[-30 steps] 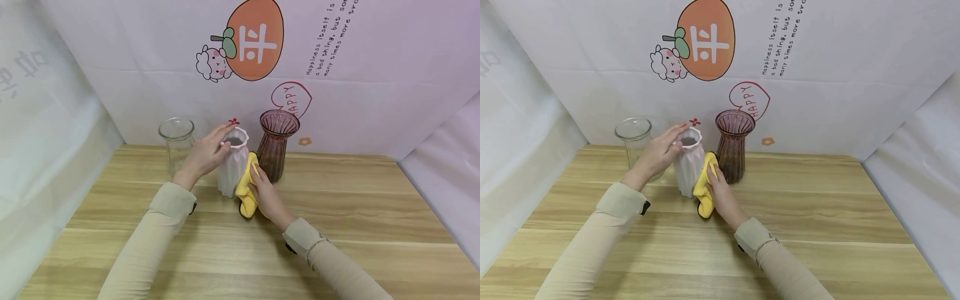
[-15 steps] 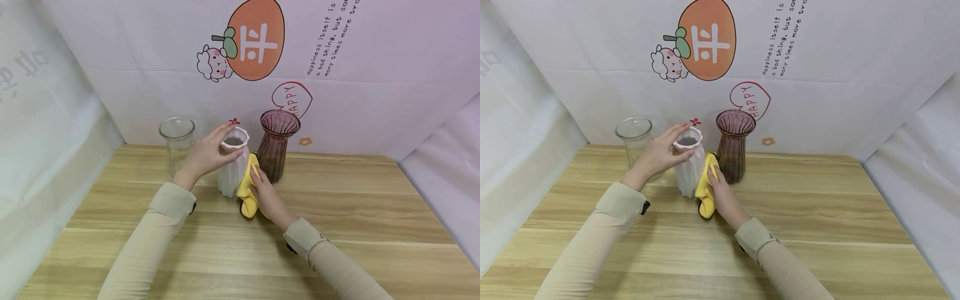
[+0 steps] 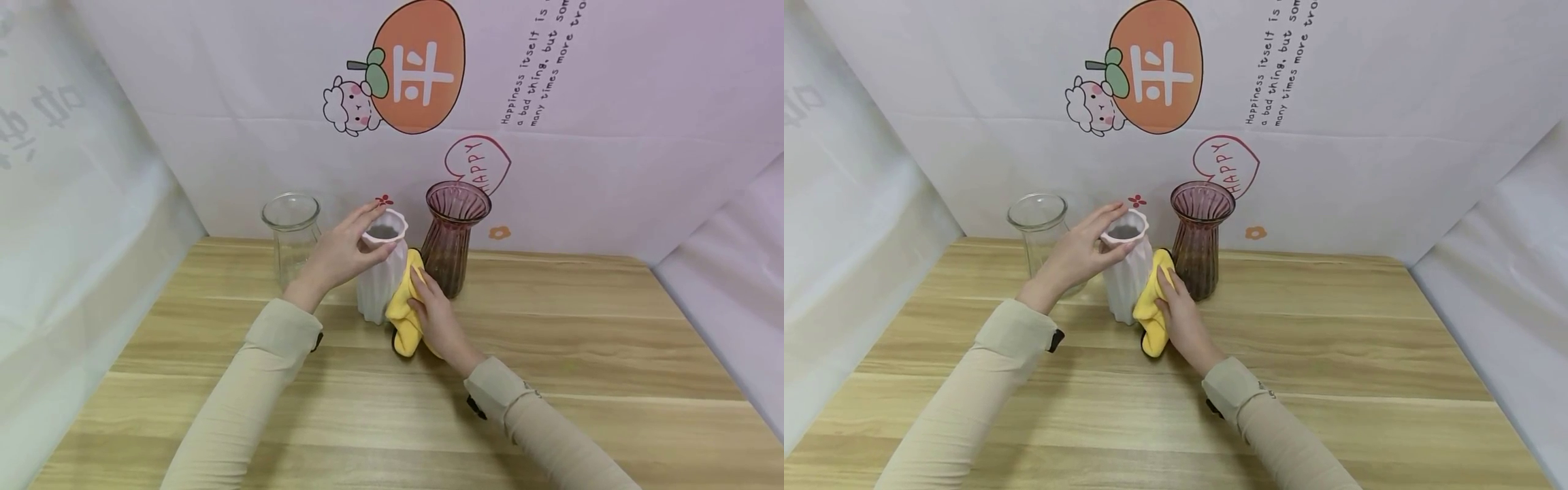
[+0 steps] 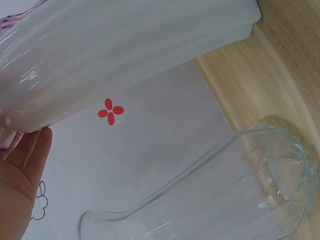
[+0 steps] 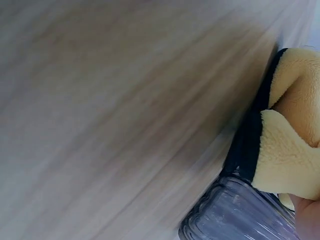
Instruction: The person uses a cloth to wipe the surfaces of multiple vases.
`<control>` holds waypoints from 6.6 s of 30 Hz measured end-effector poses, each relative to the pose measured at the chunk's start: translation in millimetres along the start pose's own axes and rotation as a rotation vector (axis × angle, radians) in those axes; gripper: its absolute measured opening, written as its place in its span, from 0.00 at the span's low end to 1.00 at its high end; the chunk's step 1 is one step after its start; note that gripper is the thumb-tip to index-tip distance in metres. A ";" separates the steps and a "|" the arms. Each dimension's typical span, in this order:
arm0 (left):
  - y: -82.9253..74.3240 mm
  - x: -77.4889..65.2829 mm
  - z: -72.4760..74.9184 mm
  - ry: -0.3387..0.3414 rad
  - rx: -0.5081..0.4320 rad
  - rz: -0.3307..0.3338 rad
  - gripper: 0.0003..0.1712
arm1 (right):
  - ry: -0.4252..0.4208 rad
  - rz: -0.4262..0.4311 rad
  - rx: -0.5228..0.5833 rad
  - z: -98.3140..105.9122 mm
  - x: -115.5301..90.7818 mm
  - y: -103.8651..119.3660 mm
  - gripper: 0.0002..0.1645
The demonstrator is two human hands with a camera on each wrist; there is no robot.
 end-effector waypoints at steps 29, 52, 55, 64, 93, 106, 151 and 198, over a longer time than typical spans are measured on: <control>0.4 1.9 4.4 0.021 0.013 -0.003 0.39 | -0.153 0.150 0.039 35.2 29.8 29.8 0.33; 2.0 1.6 7.8 0.095 -0.042 0.002 0.39 | 0.044 -0.037 0.009 1.1 13.4 5.8 0.33; 1.3 0.5 8.2 0.092 -0.052 0.013 0.39 | 0.112 -0.080 0.000 -2.6 11.1 1.7 0.34; 1.4 -1.2 11.0 0.052 -0.005 0.000 0.42 | 0.066 -0.049 0.017 -4.7 10.8 -1.6 0.34; 3.0 1.0 11.6 0.113 0.024 -0.066 0.43 | -0.034 -0.017 0.058 8.7 22.0 19.9 0.34; 1.9 -0.1 10.2 0.094 0.011 0.054 0.40 | 0.067 -0.045 -0.025 -12.0 8.0 0.0 0.35; 4.3 2.8 14.0 0.075 0.095 -0.002 0.40 | 0.062 -0.014 -0.033 -5.4 17.0 1.4 0.34; -2.4 4.5 19.0 0.039 0.140 0.022 0.38 | -0.063 0.028 0.029 12.6 27.0 19.4 0.34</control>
Point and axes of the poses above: each hand's wrist, its own x-axis towards the middle knuckle, its own z-axis out of the back of the hand, y = z × x, the point moved 3 cm from there along x, towards the middle knuckle, and after that the axes turned 7 degrees about z, right-handed, at the moved point
